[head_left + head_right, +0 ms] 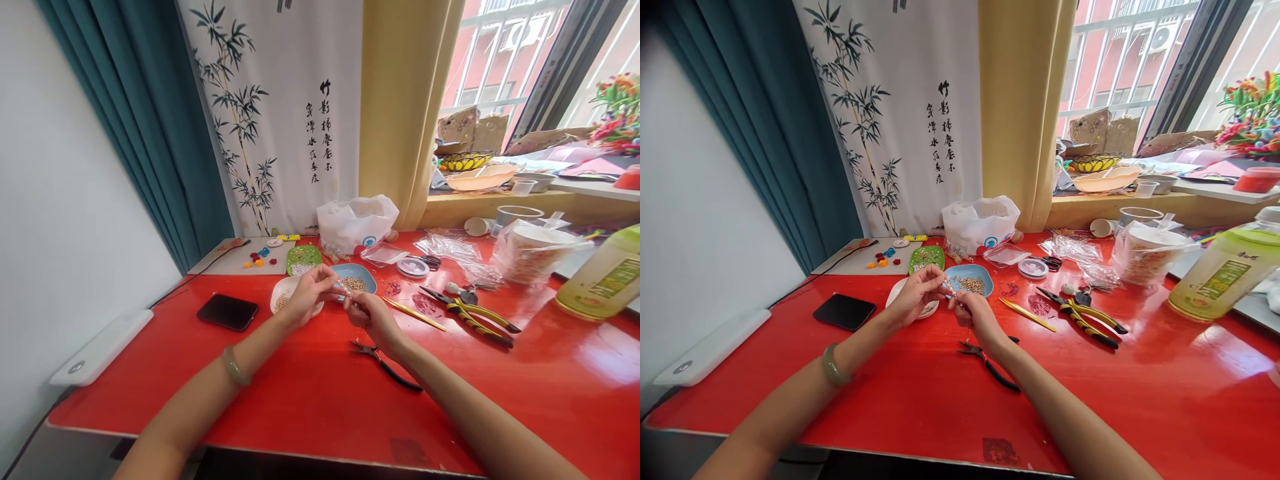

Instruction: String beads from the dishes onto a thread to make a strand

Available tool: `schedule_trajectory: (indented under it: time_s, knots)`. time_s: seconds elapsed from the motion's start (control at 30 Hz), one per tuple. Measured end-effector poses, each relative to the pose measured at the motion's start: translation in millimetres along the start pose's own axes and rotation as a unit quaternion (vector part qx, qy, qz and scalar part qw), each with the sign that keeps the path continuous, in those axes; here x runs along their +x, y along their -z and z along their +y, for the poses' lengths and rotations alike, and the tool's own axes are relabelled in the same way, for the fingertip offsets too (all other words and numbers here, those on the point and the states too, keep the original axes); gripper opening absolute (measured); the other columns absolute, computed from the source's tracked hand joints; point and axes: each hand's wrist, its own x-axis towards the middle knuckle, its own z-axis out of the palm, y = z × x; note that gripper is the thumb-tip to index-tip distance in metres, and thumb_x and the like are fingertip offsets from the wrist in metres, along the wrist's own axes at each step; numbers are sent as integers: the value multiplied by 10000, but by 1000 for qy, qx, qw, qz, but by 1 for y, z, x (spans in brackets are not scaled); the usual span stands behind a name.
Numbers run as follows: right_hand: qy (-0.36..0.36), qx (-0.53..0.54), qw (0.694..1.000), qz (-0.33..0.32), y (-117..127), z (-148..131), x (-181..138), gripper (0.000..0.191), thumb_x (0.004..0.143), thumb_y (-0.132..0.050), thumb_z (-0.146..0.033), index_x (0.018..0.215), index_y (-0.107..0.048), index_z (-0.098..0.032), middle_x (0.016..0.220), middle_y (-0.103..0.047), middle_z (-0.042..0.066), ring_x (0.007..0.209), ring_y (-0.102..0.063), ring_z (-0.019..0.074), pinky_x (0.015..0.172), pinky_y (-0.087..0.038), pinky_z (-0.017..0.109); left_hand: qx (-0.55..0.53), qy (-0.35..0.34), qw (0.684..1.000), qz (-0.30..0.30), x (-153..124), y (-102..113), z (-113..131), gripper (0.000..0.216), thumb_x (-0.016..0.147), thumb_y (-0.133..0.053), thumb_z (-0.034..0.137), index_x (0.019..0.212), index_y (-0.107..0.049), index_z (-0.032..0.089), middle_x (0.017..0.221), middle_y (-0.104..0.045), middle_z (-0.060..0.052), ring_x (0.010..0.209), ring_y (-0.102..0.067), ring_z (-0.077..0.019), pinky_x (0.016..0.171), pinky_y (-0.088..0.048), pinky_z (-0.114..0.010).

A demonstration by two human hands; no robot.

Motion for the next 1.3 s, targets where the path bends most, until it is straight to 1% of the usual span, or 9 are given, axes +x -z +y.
schedule_trajectory:
  time_s: [0.17,0.33,0.4,0.5,0.67,0.9,1.1,1.2,1.3]
  knots:
    - [-4,-18,1000,-3,3,1,0,174,685,-381,-214,530,-438,-161,413,-206,-78,399,-131,60,424,-94,249,14,-2,1000,-2,-1,-2,-1,218,668,-623,273,696,-447,147,650,-510,29,577,-594,-93,514,-418,-165]
    - [-18,-8,999,-32,5,2,0,140,662,-346,-197,536,-402,-174,447,-351,-37,411,-265,76,433,-158,256,33,-6,999,-3,-1,-3,-1,242,665,-620,304,688,-437,149,629,-501,34,561,-589,-95,512,-409,-173]
    - [-20,-4,999,-32,4,2,0,126,648,-349,-193,535,-402,-174,443,-334,-42,410,-245,76,431,-153,255,40,-12,999,-4,-2,-5,1,250,661,-623,313,688,-437,149,617,-494,39,561,-589,-97,519,-408,-179]
    - [-26,-2,999,-20,3,0,0,118,620,-355,-186,517,-410,-172,416,-237,-66,399,-155,67,421,-112,252,46,-22,999,-3,-3,-7,3,262,651,-629,324,681,-438,147,614,-490,42,559,-584,-98,528,-413,-191]
    - [-33,-6,999,-3,1,-2,0,185,668,-379,-234,493,-385,-176,416,-166,-82,401,-86,59,414,-65,250,66,-40,997,-7,-3,-7,3,234,652,-628,307,680,-461,145,640,-501,31,595,-568,-96,600,-451,-230]
    - [-35,-32,999,10,2,0,-1,177,672,-385,-248,511,-402,-176,390,-163,-91,377,-90,55,405,-59,242,73,-55,996,-20,-3,-6,0,212,661,-620,295,678,-471,144,650,-506,23,613,-546,-92,632,-456,-239]
    - [-13,-32,999,-23,8,9,5,144,655,-345,-235,539,-409,-178,412,-358,-43,373,-282,76,414,-155,251,91,-62,994,-25,-4,-6,-3,180,684,-600,289,691,-490,146,659,-519,9,650,-539,-97,673,-449,-240]
    - [-11,-24,999,-20,8,7,5,141,644,-341,-221,538,-421,-174,402,-296,-60,376,-214,68,416,-140,251,86,-66,994,-19,-3,-6,-2,192,676,-606,302,688,-495,146,657,-527,6,645,-536,-100,666,-448,-241]
    - [-15,-36,999,-5,5,2,3,195,683,-346,-250,554,-463,-163,401,-200,-81,386,-127,65,411,-101,250,78,-64,995,-15,-4,-7,-1,212,660,-620,316,679,-493,146,655,-533,5,639,-533,-100,642,-446,-232]
